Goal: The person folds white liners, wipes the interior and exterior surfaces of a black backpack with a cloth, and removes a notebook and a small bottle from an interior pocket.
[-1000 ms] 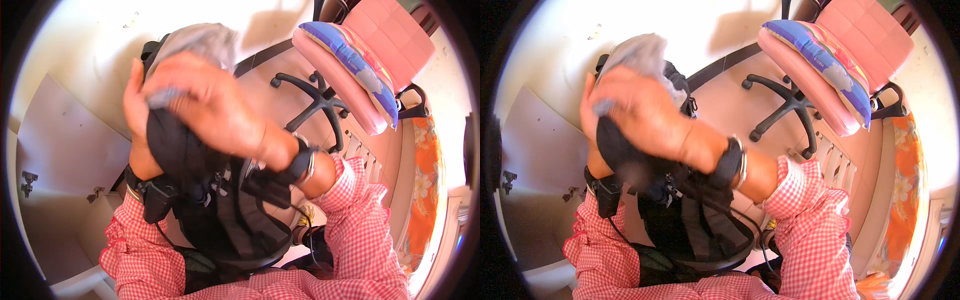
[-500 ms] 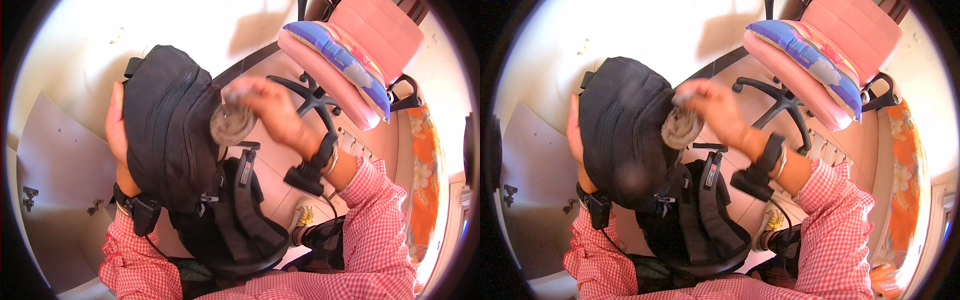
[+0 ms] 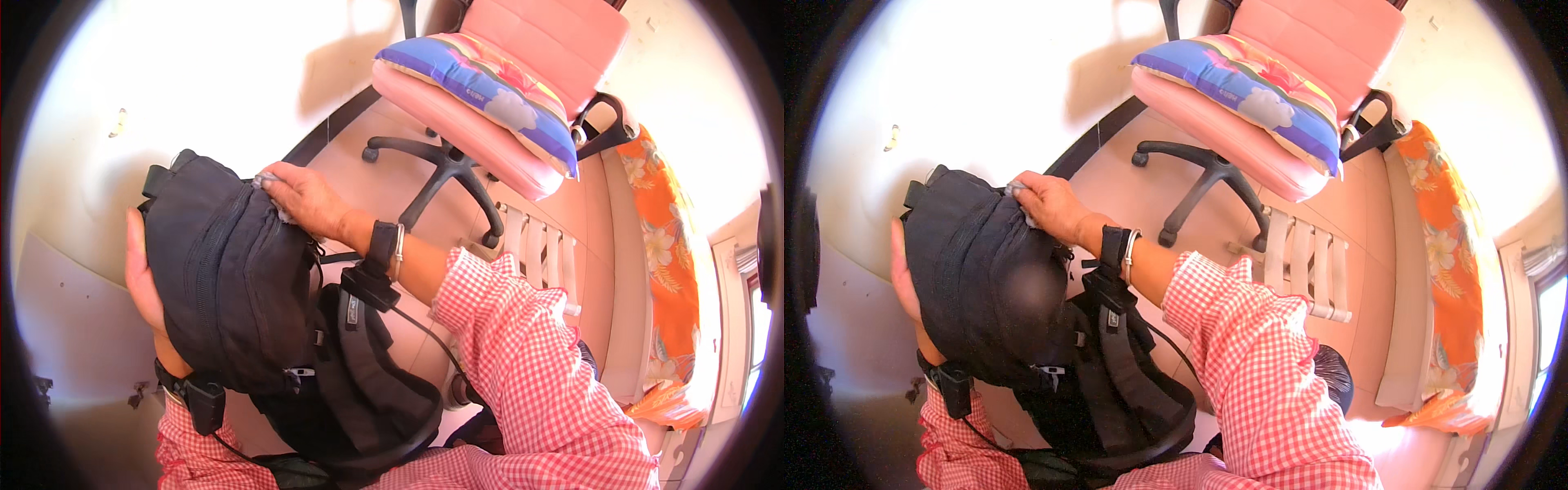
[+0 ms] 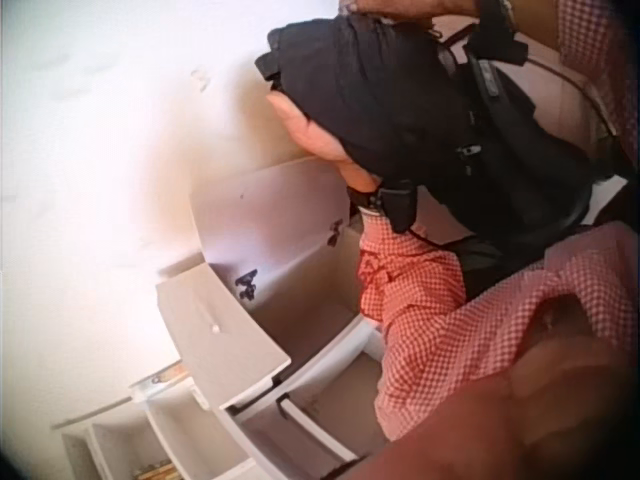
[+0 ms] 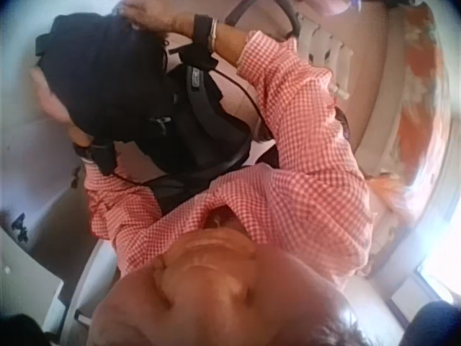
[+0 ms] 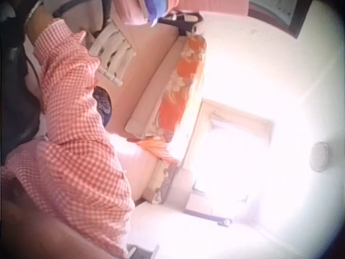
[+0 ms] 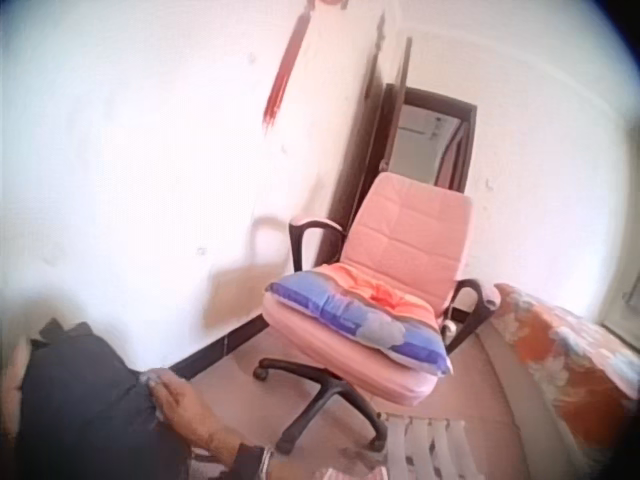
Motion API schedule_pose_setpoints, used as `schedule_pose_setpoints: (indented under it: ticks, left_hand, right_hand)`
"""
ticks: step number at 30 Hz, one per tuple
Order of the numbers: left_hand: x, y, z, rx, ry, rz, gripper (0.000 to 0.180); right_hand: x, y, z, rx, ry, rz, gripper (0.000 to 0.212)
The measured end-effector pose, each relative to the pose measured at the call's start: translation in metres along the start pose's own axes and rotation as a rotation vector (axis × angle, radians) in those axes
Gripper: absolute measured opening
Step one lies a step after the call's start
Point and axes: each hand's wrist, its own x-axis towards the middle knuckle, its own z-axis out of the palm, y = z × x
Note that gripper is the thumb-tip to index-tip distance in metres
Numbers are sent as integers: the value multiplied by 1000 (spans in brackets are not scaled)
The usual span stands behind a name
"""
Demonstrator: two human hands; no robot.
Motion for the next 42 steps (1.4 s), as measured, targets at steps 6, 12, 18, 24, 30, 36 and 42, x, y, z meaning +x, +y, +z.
schedule_pose_setpoints:
  ticks: [6, 12, 18, 24, 30, 36, 42]
  left_hand:
    - [1, 15, -22, -7, 113, 168, 47]
    - [8, 16, -44, 383, -11, 306, 42]
    - [5, 18, -52, 754, 161, 508, 42]
    - [3, 16, -54, 887, 209, 584, 41]
    - [-1, 12, -42, 733, 347, 548, 41]
    - [-4, 25, -61, 642, -65, 332, 41]
    - [-7, 25, -24, -58, -330, -83, 51]
  right_hand:
    - [-53, 112, -50, -635, -351, -10, 24]
    - [-120, 40, -177, -1014, -673, 613, 35]
    - [-266, 4, -272, -1290, -898, 1130, 48]
    - [-325, 32, -251, -1140, -835, 1532, 58]
    - [-293, 23, -252, -1361, -769, 1221, 49]
    - [-148, 5, -240, -1055, -828, 906, 28]
    - [-55, -120, -197, -774, -431, 686, 18]
